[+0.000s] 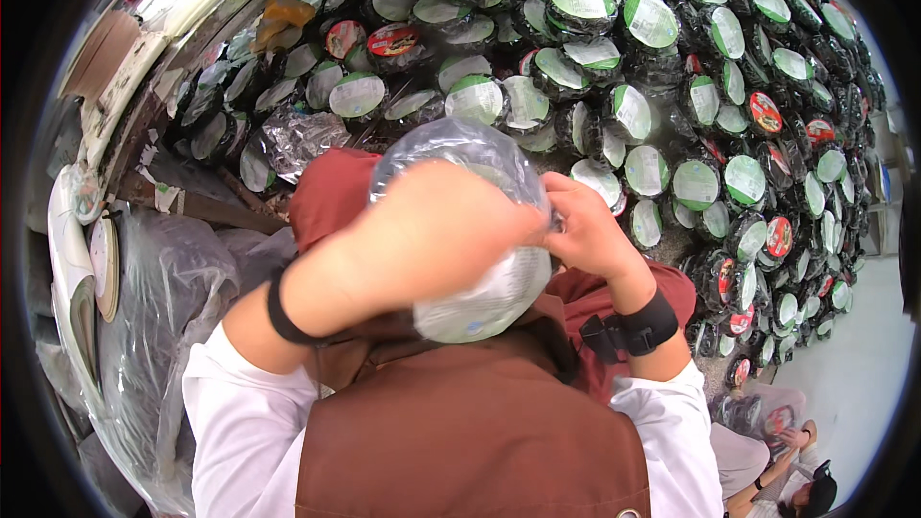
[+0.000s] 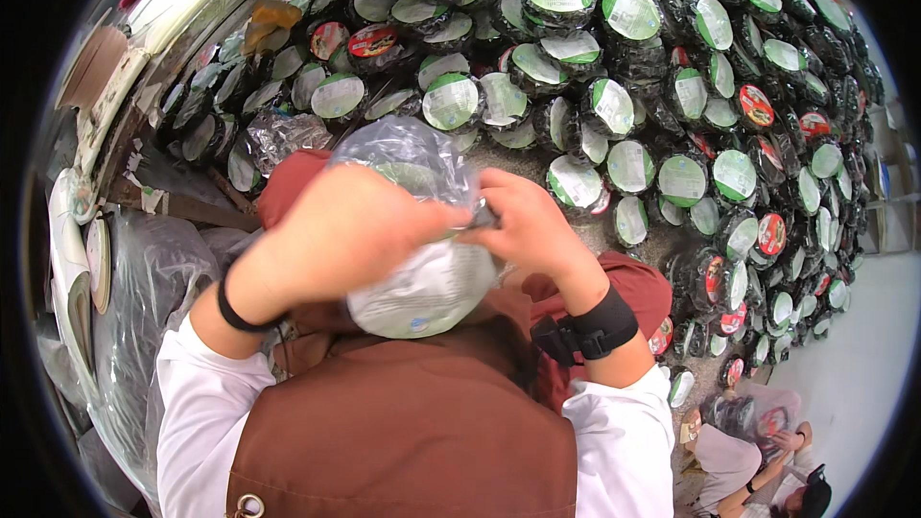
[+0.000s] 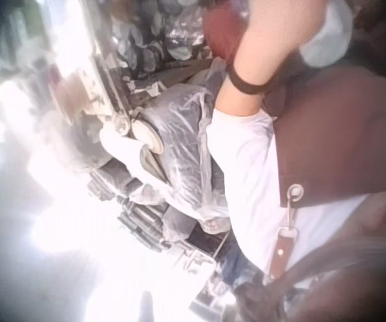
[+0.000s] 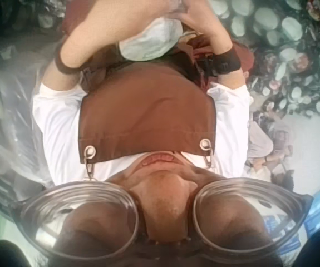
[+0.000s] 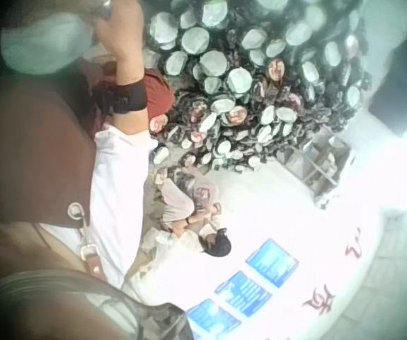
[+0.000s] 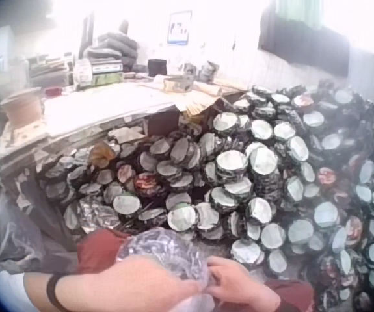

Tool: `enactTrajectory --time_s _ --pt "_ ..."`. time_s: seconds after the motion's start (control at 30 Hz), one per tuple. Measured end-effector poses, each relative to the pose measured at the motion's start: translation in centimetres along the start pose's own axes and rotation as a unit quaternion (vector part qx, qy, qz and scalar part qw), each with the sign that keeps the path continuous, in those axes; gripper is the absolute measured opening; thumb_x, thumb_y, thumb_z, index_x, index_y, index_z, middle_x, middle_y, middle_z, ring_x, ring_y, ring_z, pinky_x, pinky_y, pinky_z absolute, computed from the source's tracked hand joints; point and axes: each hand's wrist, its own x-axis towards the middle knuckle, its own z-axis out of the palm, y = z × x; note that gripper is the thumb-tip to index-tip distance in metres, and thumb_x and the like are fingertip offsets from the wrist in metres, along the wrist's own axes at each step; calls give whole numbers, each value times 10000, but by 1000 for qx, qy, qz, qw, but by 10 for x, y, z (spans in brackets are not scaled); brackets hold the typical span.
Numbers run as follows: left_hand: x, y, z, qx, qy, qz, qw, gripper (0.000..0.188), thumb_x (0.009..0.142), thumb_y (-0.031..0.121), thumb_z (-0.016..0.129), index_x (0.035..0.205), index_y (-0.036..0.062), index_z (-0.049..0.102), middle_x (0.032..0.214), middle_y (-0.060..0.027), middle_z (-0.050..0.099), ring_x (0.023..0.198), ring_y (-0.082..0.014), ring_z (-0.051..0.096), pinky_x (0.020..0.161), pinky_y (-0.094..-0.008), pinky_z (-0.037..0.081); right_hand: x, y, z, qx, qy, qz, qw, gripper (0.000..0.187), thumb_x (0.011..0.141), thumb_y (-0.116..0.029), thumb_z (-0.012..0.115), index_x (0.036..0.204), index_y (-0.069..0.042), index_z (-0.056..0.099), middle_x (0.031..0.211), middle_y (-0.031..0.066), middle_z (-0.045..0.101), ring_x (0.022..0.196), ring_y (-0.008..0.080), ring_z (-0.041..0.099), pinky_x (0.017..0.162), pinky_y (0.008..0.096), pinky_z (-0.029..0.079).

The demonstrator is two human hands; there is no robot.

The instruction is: The person places round food containers into plastic bags by hand while sitting on the floor next to a large pile of packaged items.

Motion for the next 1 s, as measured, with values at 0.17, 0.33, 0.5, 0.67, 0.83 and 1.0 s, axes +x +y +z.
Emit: enactTrajectory --time_s 0.17,0.33,0.5,0.67,0.83,1.0 --pt "-14 7 42 -44 102 -78 991 189 738 102 547 924 79 524 619 -69 542 549 -273 556 448 -381 417 -76 59 17 382 271 322 823 256 817 -37 534 1054 57 551 978 86 614 856 157 595 773 265 464" --pt "-7 34 129 -145 -19 -160 976 149 829 186 523 959 115 503 599 -124 572 535 -329 568 470 -446 433 -88 89 102 566 401 356 626 364 839 -193 592 1077 74 523 944 75 598 817 155 561 707 271 452" --pt "-8 11 158 -314 142 -108 932 296 843 142 529 1123 56 571 769 -121 642 707 -266 625 610 -355 484 -88 97 103 -64 373 266 887 356 779 -167 640 1022 70 533 998 167 565 878 318 532 778 356 428" --pt "3 -16 127 -783 -43 -312 537 296 933 167 430 1125 -16 561 496 87 300 402 -7 205 388 -165 181 -57 83 87 -319 29 114 941 100 720 -87 548 792 -37 595 856 97 572 801 260 555 681 352 479" --pt "21 1 138 -637 117 -307 697 295 932 209 446 1071 -6 594 530 38 441 437 -57 374 407 -211 310 -39 83 102 -304 -212 110 922 189 774 -171 515 860 -30 608 836 134 633 751 278 632 666 365 508" --pt "11 39 120 -407 -7 -79 910 179 869 183 502 959 101 634 813 -143 636 728 -330 609 629 -370 488 -18 133 71 -99 -310 209 922 457 733 -281 592 1124 -51 538 951 158 631 883 285 617 729 358 488"
